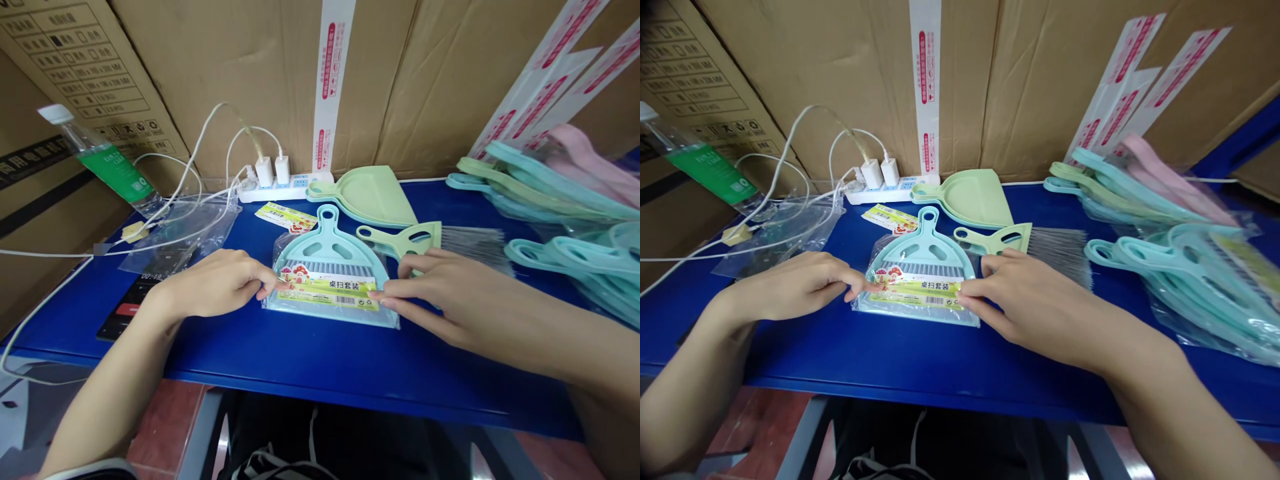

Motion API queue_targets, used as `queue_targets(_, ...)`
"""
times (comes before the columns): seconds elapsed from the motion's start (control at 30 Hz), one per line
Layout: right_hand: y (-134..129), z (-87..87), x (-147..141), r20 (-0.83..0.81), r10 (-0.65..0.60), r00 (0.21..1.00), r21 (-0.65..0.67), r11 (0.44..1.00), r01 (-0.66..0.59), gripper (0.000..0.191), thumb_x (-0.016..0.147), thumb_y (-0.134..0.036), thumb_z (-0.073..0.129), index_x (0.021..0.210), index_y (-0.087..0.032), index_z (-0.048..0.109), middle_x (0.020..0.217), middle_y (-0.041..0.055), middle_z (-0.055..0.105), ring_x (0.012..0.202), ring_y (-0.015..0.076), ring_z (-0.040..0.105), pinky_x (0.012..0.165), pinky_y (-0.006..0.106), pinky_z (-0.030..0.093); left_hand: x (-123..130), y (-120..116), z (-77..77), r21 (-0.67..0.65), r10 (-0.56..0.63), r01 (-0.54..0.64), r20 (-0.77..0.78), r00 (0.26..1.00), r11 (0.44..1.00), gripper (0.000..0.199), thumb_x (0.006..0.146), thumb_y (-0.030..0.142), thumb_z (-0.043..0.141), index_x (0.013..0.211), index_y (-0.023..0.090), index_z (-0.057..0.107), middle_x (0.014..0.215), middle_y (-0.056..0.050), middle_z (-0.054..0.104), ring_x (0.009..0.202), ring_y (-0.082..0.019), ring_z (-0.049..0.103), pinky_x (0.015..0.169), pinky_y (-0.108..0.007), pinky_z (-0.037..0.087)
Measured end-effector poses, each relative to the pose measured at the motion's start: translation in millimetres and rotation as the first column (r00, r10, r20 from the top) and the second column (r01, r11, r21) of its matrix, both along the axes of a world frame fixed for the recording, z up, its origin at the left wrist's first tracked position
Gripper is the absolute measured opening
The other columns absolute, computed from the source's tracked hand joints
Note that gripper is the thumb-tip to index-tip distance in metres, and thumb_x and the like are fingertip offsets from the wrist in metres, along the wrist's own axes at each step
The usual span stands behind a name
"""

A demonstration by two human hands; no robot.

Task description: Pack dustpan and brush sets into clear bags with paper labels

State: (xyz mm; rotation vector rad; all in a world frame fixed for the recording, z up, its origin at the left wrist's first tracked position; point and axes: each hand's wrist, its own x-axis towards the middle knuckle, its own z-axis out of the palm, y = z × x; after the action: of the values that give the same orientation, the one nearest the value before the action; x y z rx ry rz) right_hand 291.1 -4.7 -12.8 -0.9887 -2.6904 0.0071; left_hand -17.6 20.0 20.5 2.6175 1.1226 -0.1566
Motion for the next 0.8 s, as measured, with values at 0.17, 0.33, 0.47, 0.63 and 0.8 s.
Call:
queue_targets(0.17,4,7.3,3,-0.049,0.028,0.998,-0.105,0.994,-0.033,0.041,0.101,-0.036,0.037,0.079,-0.024,0.069,0.069,0.0042,0.063,0.062,0.019,0.059,0.059,0.032,0.044,-1,0,5.0,0.059,-0.015,0.014,0.015,1.0,0.998,0.034,0.085,0.014,0.033,0.072,0.022,0.063,0.068,0.005,0.068,0.061,-0.01,0.057,0.063,-0.023,0.036)
queue_targets(0.33,8,13.6,1,-0.229,-0.192,0.954,-0.186,0.971,0.15,0.034,0.099,-0.042,0.039,0.074,-0.024,0.053,0.059,0.0007,0.059,0.049,0.0151,0.052,0.048,0.03,0.038,3,4,2.5,0.192,-0.008,-0.026,0.178,0.984,0.981,0.028,0.09,0.023,0.034,0.087,0.02,0.062,0.081,-0.001,0.069,0.069,-0.013,0.06,0.065,-0.024,0.042)
queue_targets(0.47,8,8.2,-3,-0.229,-0.342,0.911,-0.317,0.912,0.262,0.028,0.096,-0.047,0.04,0.095,-0.023,0.054,0.053,-0.0012,0.057,0.044,0.0173,0.051,0.044,0.031,0.037,10,9,-10.0,0.145,0.217,-0.256,0.242,0.946,0.956,0.037,0.096,0.04,0.034,0.117,0.014,0.052,0.076,-0.001,0.066,0.063,-0.015,0.058,0.06,-0.027,0.042)
queue_targets(0.63,7,0.7,-13,-0.149,-0.352,0.924,-0.447,0.857,0.254,0.058,0.093,-0.049,0.038,0.133,-0.008,0.046,0.067,0.0023,0.064,0.057,0.0205,0.06,0.054,0.033,0.045,10,12,-22.0,-0.245,0.291,-0.226,0.275,0.916,0.943,0.073,0.093,0.047,0.044,0.149,0.008,0.019,0.065,0.006,0.058,0.051,-0.012,0.052,0.053,-0.024,0.042)
queue_targets(0.8,-3,-3.1,-10,-0.312,-0.422,0.851,-0.477,0.844,0.244,0.065,0.093,-0.052,0.044,0.144,-0.013,0.037,0.084,0.0042,0.062,0.059,0.0174,0.059,0.055,0.033,0.051,6,10,-22.1,-0.473,0.3,-0.111,0.345,0.889,0.874,0.091,0.084,0.039,0.062,0.156,0.016,0.012,0.064,0.007,0.059,0.05,-0.011,0.056,0.052,-0.021,0.044)
